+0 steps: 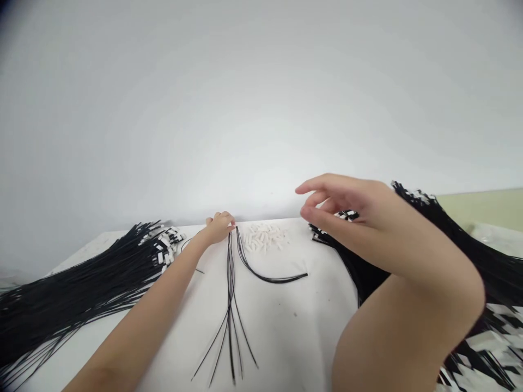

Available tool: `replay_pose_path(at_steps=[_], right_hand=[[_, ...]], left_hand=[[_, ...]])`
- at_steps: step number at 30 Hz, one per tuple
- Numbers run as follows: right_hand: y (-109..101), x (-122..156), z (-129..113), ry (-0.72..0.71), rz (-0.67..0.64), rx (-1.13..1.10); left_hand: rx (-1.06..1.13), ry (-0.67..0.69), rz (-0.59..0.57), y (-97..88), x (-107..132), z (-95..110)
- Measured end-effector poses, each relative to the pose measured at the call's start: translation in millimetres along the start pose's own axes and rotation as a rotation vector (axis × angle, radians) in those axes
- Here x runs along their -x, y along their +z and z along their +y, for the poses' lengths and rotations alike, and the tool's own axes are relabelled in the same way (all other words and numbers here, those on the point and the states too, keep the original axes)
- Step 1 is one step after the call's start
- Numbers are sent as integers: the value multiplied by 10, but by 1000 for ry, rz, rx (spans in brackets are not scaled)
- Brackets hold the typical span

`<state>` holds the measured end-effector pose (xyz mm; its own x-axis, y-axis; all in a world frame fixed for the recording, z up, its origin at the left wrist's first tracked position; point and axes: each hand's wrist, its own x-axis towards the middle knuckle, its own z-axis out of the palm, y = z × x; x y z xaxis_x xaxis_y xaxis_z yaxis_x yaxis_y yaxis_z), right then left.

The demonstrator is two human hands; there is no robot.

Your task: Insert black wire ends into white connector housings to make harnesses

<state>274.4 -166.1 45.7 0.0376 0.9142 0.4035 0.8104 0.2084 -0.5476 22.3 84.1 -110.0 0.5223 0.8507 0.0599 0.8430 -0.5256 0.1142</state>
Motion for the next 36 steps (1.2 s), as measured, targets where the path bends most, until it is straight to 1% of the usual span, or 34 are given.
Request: replay_pose_path(at_steps=[3,4,6,8,10,11,13,15,17,21,23,25,26,28,29,30,34,36], right_hand=[[23,-109,149,54,-185,37],[28,-141,199,79,-216,47],[41,-194,281,130,-256,55],[56,-238,340,180,-282,46],[73,-279,378,220,-320,35],[85,-302,386,233,-340,34],[126,-352,373,235,-382,39],[210,-409,318,204,-428,39],[353,-474,231,160,-474,28],[775,-622,51,102,-581,0],[982,-697,-14,82,-695,43],[1138,-753,-64,70,-872,103],[1191,-770,-85,45,-973,95],[1253,-779,-128,-32,-1145,26],[1266,-773,-151,-73,-1195,-15],[1272,-762,-175,-107,-1220,-43],[1260,-722,-245,-173,-1229,-87],[1249,-723,-246,-193,-1255,-144]], left_hand=[[88,67,-25,-360,114,4],[147,108,-23,-504,176,13],[443,171,63,-791,323,50],[681,188,144,-1043,482,110],[928,166,300,-1238,625,173],[1038,154,402,-1314,685,196],[1184,134,582,-1427,780,218],[1281,139,708,-1506,845,207],[1359,141,807,-1565,896,178],[1458,87,952,-1655,994,122],[1472,58,1008,-1692,1042,102],[1484,46,1056,-1721,1082,82],[1491,46,1078,-1732,1099,72],[1491,47,1117,-1746,1132,52],[1480,47,1131,-1749,1149,43],[1462,46,1138,-1751,1167,37],[1398,55,1140,-1761,1238,30],[1399,51,1178,-1771,1251,23]])
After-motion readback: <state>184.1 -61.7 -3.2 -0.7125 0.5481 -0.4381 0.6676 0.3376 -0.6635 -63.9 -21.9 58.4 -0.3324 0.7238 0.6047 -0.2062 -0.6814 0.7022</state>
